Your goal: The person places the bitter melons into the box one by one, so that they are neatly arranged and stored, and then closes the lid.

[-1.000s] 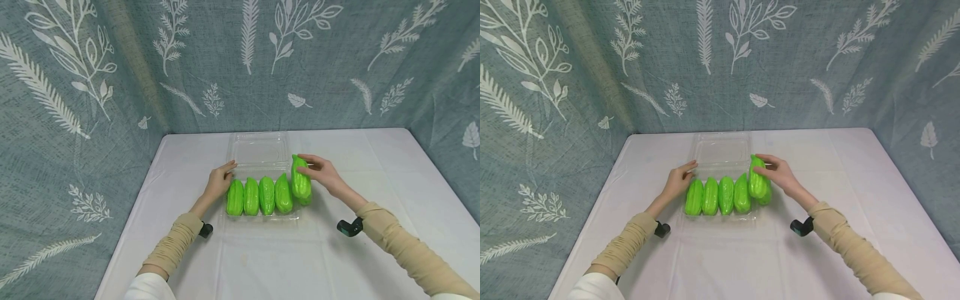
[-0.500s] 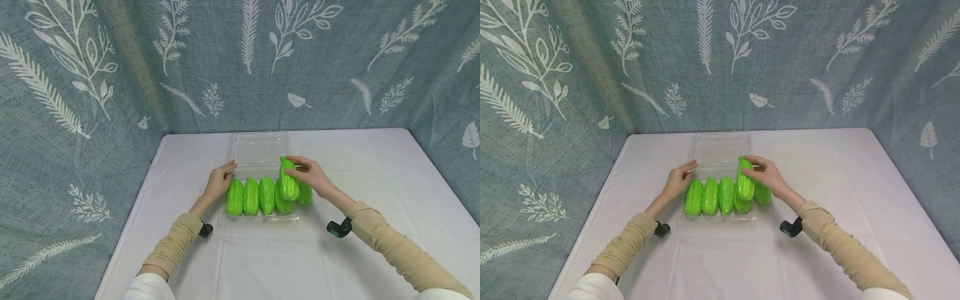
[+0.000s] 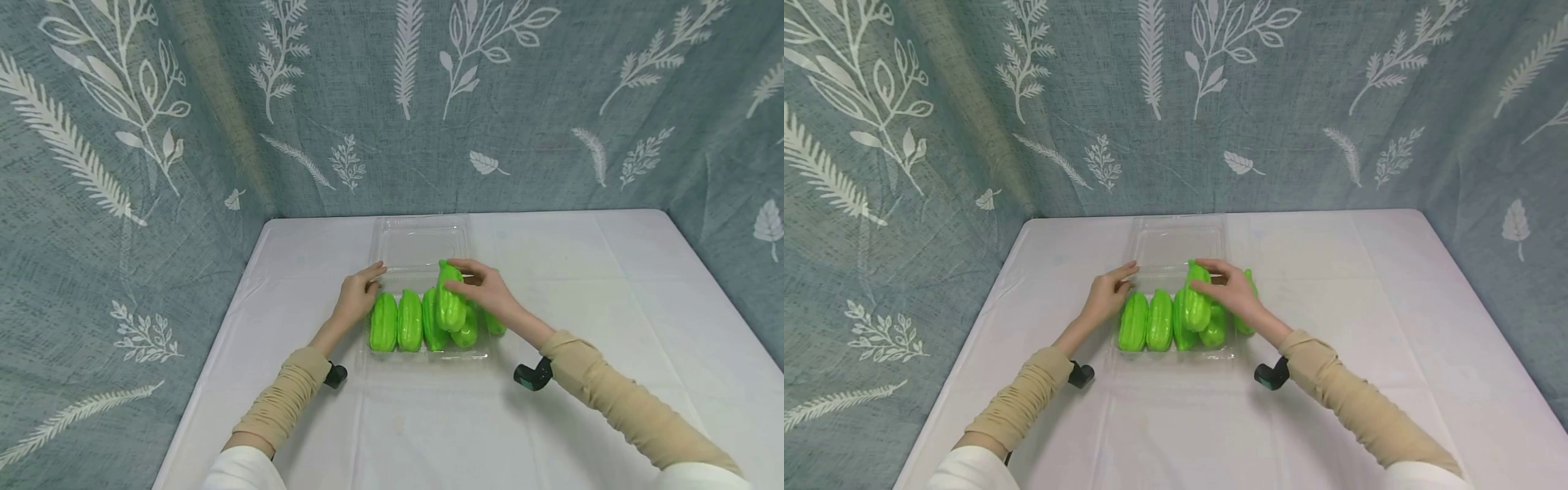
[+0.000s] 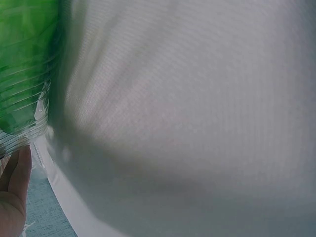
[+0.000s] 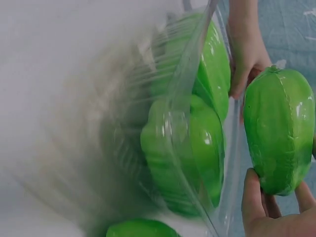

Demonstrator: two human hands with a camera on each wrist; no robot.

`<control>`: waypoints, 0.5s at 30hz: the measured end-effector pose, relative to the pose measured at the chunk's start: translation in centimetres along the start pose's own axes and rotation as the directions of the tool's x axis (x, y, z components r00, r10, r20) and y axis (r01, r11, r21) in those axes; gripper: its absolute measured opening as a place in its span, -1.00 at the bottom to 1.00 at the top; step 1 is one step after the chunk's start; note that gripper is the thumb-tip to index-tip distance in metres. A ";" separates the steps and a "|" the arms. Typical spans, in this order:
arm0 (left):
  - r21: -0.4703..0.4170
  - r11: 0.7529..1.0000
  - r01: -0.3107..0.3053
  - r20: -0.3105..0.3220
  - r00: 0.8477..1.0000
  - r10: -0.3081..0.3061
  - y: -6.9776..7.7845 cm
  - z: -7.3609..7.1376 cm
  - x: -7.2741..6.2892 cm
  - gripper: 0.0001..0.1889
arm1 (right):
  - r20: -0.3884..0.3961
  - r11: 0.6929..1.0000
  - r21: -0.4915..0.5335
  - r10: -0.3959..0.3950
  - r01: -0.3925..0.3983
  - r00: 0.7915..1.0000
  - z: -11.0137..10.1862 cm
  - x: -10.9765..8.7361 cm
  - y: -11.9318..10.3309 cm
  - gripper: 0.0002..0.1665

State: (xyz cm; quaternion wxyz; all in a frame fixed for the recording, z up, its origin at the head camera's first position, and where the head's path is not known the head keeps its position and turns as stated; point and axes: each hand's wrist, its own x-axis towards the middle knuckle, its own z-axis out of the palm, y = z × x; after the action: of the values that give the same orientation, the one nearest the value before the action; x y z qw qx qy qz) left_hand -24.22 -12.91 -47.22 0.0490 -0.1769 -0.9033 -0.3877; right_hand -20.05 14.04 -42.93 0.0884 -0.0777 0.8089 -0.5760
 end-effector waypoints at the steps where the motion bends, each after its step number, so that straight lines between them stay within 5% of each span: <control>1: 0.002 1.000 -0.002 -0.001 1.000 0.002 0.0 0.0 0.0 -0.63 | 0.001 1.000 0.002 0.004 -0.004 1.000 0.2 0.1 0.0 -0.36; 15: 0.002 1.000 0.001 0.002 1.000 -0.001 0.0 0.0 0.0 -0.62 | 0.044 1.000 0.031 0.000 -0.001 0.999 2.7 1.1 -0.7 -0.35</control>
State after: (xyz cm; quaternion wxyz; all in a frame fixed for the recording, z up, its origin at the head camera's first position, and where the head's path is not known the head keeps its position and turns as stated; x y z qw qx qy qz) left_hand -24.20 -12.88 -47.21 0.0479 -0.1766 -0.9039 -0.3866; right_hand -20.46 11.09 -43.20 0.1076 -0.0890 0.7979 -0.5865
